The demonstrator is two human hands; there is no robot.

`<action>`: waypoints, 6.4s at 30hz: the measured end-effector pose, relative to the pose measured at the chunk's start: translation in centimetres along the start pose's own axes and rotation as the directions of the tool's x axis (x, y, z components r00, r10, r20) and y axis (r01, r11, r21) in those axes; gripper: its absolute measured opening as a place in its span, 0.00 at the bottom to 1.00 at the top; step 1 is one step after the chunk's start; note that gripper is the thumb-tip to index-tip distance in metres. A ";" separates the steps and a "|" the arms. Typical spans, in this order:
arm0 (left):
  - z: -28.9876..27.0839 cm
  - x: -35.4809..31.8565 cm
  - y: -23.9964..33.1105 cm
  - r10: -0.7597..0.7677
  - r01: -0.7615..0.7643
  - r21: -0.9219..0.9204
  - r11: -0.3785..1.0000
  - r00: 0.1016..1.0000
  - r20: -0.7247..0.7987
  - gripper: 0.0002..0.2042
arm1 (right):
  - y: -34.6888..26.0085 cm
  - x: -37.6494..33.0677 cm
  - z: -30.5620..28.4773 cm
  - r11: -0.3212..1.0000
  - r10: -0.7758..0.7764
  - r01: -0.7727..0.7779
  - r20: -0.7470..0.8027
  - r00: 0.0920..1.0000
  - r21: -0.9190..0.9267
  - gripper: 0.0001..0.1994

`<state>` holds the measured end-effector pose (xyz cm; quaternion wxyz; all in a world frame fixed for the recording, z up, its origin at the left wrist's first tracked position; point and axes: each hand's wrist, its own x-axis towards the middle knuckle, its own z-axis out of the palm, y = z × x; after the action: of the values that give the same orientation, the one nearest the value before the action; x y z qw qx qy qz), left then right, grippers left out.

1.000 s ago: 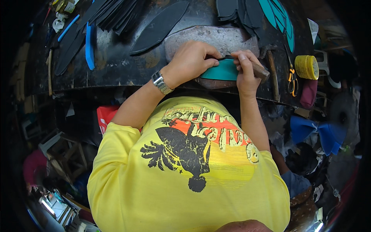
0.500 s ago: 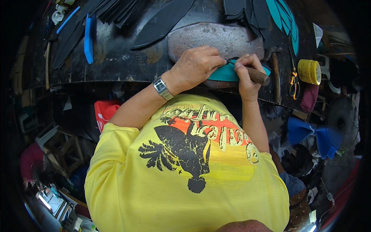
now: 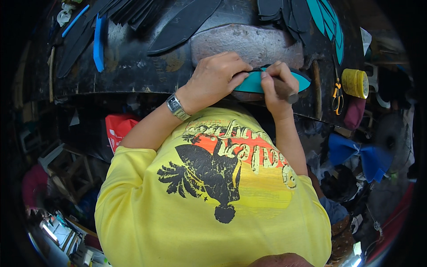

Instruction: The person uses a knife to cut a teal-colored material into leaf-like shapes on a workbench. They then use scissors to trim black material pieces. The finished teal pieces are stacked on the table.

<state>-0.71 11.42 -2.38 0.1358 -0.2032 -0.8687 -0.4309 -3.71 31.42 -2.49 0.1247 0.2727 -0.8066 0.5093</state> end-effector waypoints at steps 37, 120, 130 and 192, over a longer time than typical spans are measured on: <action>0.6 -0.4 -0.7 0.057 -0.058 -0.002 0.998 0.998 -0.027 0.08 | -0.3 -0.5 0.3 0.997 -0.038 0.035 0.048 0.998 0.064 0.07; -0.5 -2.3 1.1 -0.056 0.057 0.022 0.998 0.998 -0.024 0.07 | -0.5 -0.3 0.0 0.965 -0.011 -0.031 0.159 0.987 0.261 0.05; -0.5 -2.2 1.1 -0.074 0.075 0.014 0.997 0.997 -0.027 0.07 | -0.5 0.1 0.2 0.986 -0.068 0.039 0.176 0.982 0.164 0.07; -0.1 -1.0 0.2 -0.064 0.069 0.053 0.996 0.993 -0.096 0.05 | -0.7 -0.4 1.2 0.997 -0.013 0.011 0.023 1.000 0.077 0.07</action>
<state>0.25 11.22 -2.63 0.1680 -0.1497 -0.8794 -0.4196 -2.87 30.20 -2.66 0.1076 0.2879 -0.7861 0.5362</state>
